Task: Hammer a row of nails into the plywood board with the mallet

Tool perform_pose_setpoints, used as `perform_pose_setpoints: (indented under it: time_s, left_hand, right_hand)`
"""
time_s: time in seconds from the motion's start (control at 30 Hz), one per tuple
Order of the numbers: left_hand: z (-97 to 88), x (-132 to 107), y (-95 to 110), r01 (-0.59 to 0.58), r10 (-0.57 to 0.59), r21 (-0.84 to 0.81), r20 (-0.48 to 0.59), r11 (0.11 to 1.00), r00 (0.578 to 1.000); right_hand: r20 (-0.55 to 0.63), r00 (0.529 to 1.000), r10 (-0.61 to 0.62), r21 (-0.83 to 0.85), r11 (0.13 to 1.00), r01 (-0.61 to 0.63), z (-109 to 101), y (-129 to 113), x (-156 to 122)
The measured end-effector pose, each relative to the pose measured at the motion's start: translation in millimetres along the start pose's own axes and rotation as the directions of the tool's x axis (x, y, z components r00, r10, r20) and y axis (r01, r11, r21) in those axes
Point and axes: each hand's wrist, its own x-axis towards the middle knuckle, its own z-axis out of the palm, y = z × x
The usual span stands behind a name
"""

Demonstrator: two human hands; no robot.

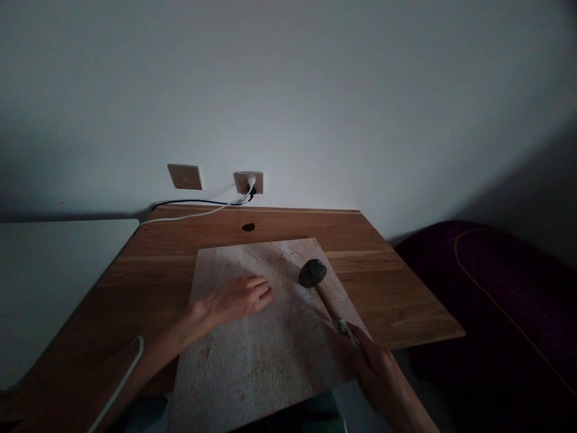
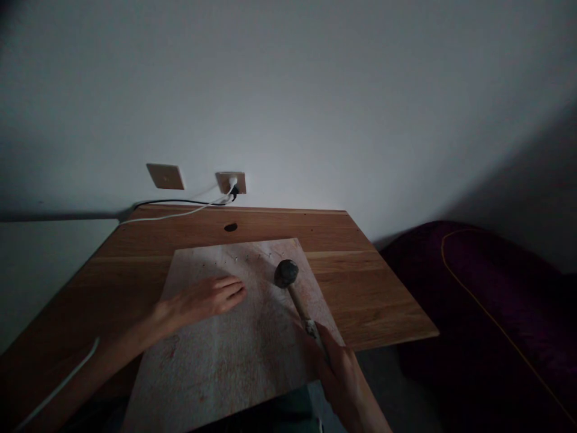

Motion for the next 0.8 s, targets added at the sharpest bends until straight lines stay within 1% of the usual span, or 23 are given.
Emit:
perform_pose_setpoints:
  time_s: [0.07, 0.13, 0.2, 0.23, 0.27, 0.3, 0.33, 0.37, 0.4, 0.43, 0.47, 0.5, 0.53, 0.6, 0.63, 0.7, 0.8]
  left_hand:
    - [-5.7, 0.7, -1.3, -0.039, 0.038, 0.032, 0.008, 0.999, 0.999]
    - [-10.7, 1.4, -2.0, -0.04, 0.04, 0.027, 0.02, 0.999, 0.999]
    - [-12.4, 0.9, -4.6, 0.005, -0.005, -0.022, 0.015, 1.0, 1.0]
    - [-11.7, 0.0, -7.6, 0.05, -0.05, -0.06, -0.007, 0.997, 0.999]
    - [-10.2, -1.1, -11.9, 0.121, -0.127, -0.107, -0.049, 0.987, 0.991]
    - [-7.9, -2.5, -17.5, 0.213, -0.232, -0.167, -0.103, 0.963, 0.967]
    - [-5.2, -4.0, -24.0, 0.315, -0.357, -0.239, -0.158, 0.919, 0.921]
    - [-2.1, -5.3, -31.0, 0.415, -0.488, -0.317, -0.2, 0.852, 0.849]
    - [1.1, -6.5, -37.7, 0.489, -0.594, -0.393, -0.212, 0.779, 0.776]
    - [4.4, -7.6, -43.5, 0.537, -0.668, -0.45, -0.205, 0.714, 0.716]
    - [7.6, -8.5, -48.0, 0.562, -0.708, -0.489, -0.182, 0.667, 0.683]
    - [10.7, -9.3, -51.0, 0.571, -0.723, -0.512, -0.157, 0.642, 0.673]
    - [13.5, -9.9, -52.5, 0.575, -0.727, -0.521, -0.138, 0.631, 0.672]
    - [18.1, -10.9, -51.8, 0.585, -0.731, -0.518, -0.121, 0.624, 0.672]
    - [19.7, -11.2, -50.5, 0.597, -0.739, -0.51, -0.12, 0.619, 0.663]
    - [21.1, -11.4, -47.8, 0.628, -0.761, -0.49, -0.12, 0.604, 0.638]
    - [20.1, -10.7, -46.2, 0.642, -0.774, -0.499, -0.097, 0.582, 0.626]
  right_hand:
    - [0.038, 0.999, 0.007, 0.003, 1.0, -0.007, -1.1, -4.0, -0.1]
    - [0.037, 0.999, -0.039, -0.004, 0.999, 0.039, -2.9, -7.9, 0.1]
    - [0.027, 0.998, -0.064, -0.016, 0.998, 0.064, -4.0, -8.7, 0.6]
    - [0.027, 0.998, -0.053, -0.019, 0.998, 0.054, -4.0, -7.8, 0.9]
    - [0.032, 0.999, -0.033, -0.019, 0.999, 0.034, -3.8, -6.4, 1.2]
    - [0.038, 0.999, -0.011, -0.017, 1.0, 0.012, -3.5, -5.0, 1.3]
    - [0.047, 0.999, 0.01, -0.015, 1.0, -0.009, -3.1, -3.9, 1.4]
    - [0.059, 0.998, 0.025, -0.012, 1.0, -0.024, -2.7, -3.4, 1.3]
    - [0.075, 0.997, 0.034, -0.01, 0.999, -0.033, -2.4, -3.9, 1.1]
    - [0.092, 0.995, 0.038, -0.006, 0.999, -0.037, -2.2, -5.1, 0.8]
    - [0.101, 0.994, 0.04, -0.003, 0.999, -0.04, -2.1, -7.2, 0.4]
    - [0.096, 0.995, 0.037, 0.004, 0.999, -0.038, -1.9, -9.7, -0.1]
    - [0.083, 0.996, 0.031, 0.012, 0.999, -0.032, -1.8, -12.4, -0.8]
    - [0.052, 0.998, 0.035, 0.023, 0.999, -0.036, -1.4, -17.3, -2.1]
    - [0.047, 0.998, 0.048, 0.022, 0.999, -0.049, -1.3, -19.0, -2.6]
    - [0.073, 0.994, 0.076, 0.024, 0.997, -0.078, -1.1, -20.4, -2.5]
    - [0.112, 0.992, 0.066, 0.036, 0.997, -0.07, 0.0, -20.5, 0.8]
